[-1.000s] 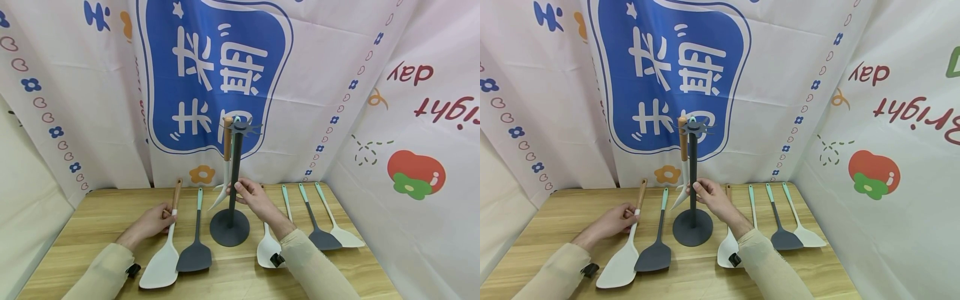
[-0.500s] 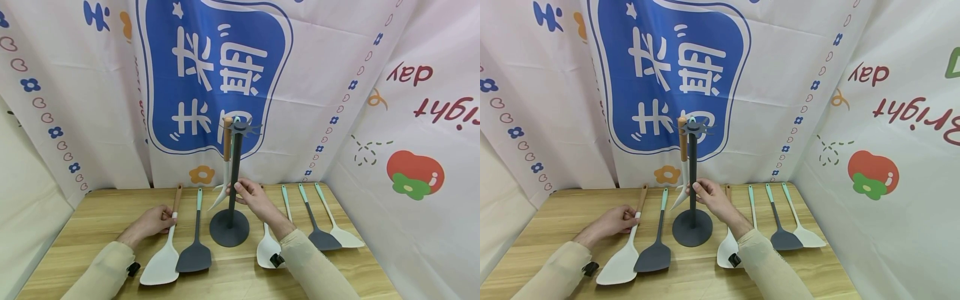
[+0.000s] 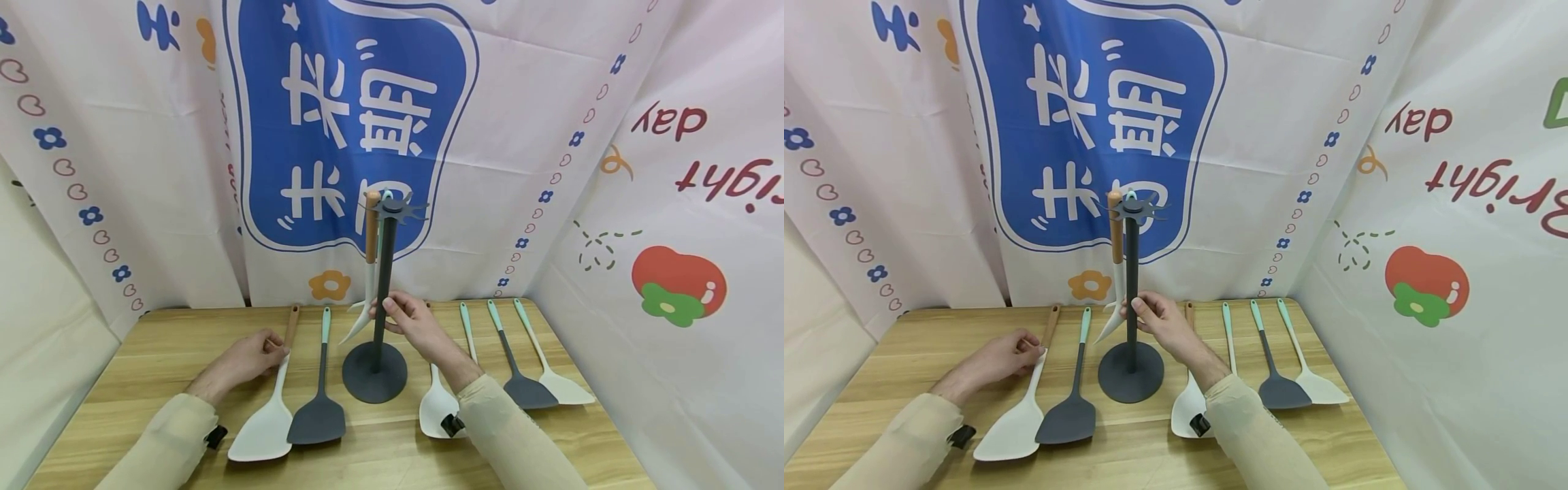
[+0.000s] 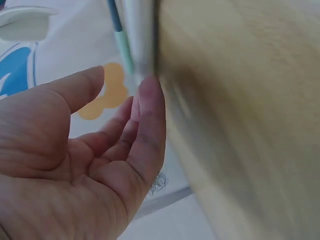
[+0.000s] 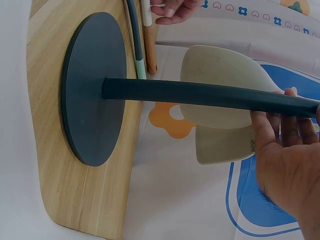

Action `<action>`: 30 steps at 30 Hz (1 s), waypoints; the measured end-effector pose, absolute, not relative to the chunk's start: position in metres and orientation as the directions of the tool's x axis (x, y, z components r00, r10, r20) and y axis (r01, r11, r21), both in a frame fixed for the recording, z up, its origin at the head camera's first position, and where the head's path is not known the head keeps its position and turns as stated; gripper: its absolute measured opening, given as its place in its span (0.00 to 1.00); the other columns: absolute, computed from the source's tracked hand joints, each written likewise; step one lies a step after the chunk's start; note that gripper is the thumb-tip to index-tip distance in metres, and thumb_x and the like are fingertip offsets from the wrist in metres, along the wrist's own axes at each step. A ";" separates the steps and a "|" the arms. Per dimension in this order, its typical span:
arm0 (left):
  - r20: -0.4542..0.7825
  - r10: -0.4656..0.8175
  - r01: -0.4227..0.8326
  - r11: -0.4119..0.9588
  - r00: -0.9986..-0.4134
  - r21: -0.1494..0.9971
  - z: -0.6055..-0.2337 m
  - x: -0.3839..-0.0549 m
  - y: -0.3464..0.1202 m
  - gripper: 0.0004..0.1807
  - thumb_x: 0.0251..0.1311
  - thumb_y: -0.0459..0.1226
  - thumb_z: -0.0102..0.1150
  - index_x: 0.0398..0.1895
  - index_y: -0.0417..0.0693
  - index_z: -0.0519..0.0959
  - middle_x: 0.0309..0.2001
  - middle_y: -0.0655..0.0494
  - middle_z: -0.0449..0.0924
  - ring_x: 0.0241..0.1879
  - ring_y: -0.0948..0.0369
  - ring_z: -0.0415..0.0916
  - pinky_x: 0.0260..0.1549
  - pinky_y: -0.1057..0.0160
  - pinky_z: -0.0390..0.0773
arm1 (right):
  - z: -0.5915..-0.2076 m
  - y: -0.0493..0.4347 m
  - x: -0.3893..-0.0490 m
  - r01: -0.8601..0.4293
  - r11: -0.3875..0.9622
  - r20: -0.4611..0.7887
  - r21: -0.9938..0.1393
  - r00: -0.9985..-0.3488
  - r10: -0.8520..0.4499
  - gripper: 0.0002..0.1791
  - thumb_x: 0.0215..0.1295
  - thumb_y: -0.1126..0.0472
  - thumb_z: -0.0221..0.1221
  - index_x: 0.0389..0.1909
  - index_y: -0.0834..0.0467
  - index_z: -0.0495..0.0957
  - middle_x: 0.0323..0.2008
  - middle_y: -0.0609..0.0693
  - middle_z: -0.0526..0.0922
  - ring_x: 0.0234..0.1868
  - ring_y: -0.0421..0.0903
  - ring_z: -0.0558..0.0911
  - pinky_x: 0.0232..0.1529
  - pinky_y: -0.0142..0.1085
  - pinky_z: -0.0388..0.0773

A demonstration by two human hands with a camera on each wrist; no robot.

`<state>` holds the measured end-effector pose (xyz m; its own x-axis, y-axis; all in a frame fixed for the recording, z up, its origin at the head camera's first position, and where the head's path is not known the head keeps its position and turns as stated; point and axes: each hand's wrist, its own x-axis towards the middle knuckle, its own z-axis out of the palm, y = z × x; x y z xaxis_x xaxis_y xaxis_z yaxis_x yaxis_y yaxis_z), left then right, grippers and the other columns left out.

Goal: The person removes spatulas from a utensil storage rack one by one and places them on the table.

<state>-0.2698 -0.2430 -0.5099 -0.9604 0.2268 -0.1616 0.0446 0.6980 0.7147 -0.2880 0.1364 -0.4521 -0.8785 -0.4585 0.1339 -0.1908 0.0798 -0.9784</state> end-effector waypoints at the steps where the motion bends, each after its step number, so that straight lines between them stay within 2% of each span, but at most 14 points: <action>1: -0.148 0.230 0.061 0.708 -0.962 0.703 -0.507 -0.270 -0.243 0.22 0.90 0.44 0.61 0.68 0.31 0.80 0.54 0.38 0.90 0.45 0.52 0.90 0.43 0.55 0.90 | -0.452 0.136 -0.288 -0.191 0.080 0.134 -0.978 -0.879 -0.458 0.26 0.99 0.49 0.51 0.74 0.67 0.78 0.68 0.68 0.87 0.77 0.57 0.86 0.83 0.61 0.83; 5: -0.101 0.241 0.109 0.723 -0.965 0.682 -0.495 -0.271 -0.238 0.25 0.91 0.47 0.61 0.70 0.33 0.81 0.58 0.37 0.90 0.53 0.49 0.89 0.49 0.50 0.91 | -0.453 0.137 -0.289 -0.188 0.081 0.132 -0.979 -0.881 -0.454 0.26 0.98 0.49 0.51 0.73 0.67 0.79 0.67 0.65 0.88 0.76 0.57 0.86 0.83 0.61 0.83; 10: -0.059 0.250 0.138 0.700 -0.967 0.701 -0.477 -0.268 -0.227 0.26 0.91 0.48 0.60 0.71 0.32 0.81 0.60 0.37 0.90 0.59 0.44 0.90 0.56 0.44 0.93 | -0.454 0.136 -0.290 -0.190 0.079 0.134 -0.979 -0.880 -0.456 0.26 0.98 0.48 0.51 0.73 0.67 0.79 0.67 0.66 0.87 0.76 0.55 0.86 0.83 0.61 0.83; 14: -0.026 0.252 0.156 0.675 -0.967 0.721 -0.463 -0.264 -0.217 0.26 0.91 0.47 0.61 0.72 0.33 0.80 0.61 0.38 0.90 0.58 0.46 0.91 0.55 0.46 0.94 | -0.455 0.136 -0.290 -0.190 0.078 0.134 -0.979 -0.880 -0.456 0.27 0.98 0.48 0.51 0.73 0.67 0.79 0.67 0.66 0.88 0.76 0.55 0.87 0.83 0.61 0.83; 19: 0.012 0.246 0.180 0.672 -0.969 0.718 -0.449 -0.262 -0.206 0.23 0.91 0.48 0.61 0.70 0.37 0.82 0.59 0.40 0.91 0.54 0.50 0.92 0.48 0.52 0.94 | -0.456 0.137 -0.291 -0.189 0.080 0.132 -0.979 -0.880 -0.455 0.26 0.98 0.48 0.51 0.73 0.67 0.79 0.67 0.65 0.88 0.76 0.56 0.87 0.83 0.61 0.82; 24: 0.054 0.242 0.206 0.661 -0.969 0.722 -0.437 -0.262 -0.195 0.22 0.91 0.47 0.61 0.70 0.38 0.82 0.58 0.41 0.91 0.52 0.52 0.91 0.43 0.58 0.90 | -0.457 0.137 -0.292 -0.193 0.079 0.138 -0.978 -0.882 -0.451 0.26 0.98 0.49 0.51 0.73 0.67 0.79 0.67 0.65 0.88 0.75 0.54 0.87 0.83 0.61 0.83; 27: 0.077 0.241 0.221 0.654 -0.967 0.723 -0.429 -0.261 -0.188 0.22 0.91 0.48 0.62 0.69 0.40 0.83 0.57 0.42 0.91 0.52 0.52 0.89 0.44 0.58 0.89 | -0.455 0.137 -0.290 -0.190 0.076 0.137 -0.979 -0.883 -0.449 0.26 0.98 0.49 0.51 0.73 0.66 0.80 0.66 0.65 0.88 0.74 0.52 0.87 0.83 0.61 0.83; 30: 0.102 0.239 0.237 0.650 -0.966 0.722 -0.422 -0.262 -0.180 0.21 0.91 0.48 0.62 0.68 0.41 0.84 0.58 0.42 0.92 0.54 0.51 0.90 0.49 0.53 0.91 | -0.455 0.136 -0.289 -0.187 0.073 0.135 -0.980 -0.883 -0.449 0.26 0.98 0.48 0.52 0.73 0.66 0.80 0.66 0.64 0.88 0.74 0.52 0.87 0.83 0.61 0.83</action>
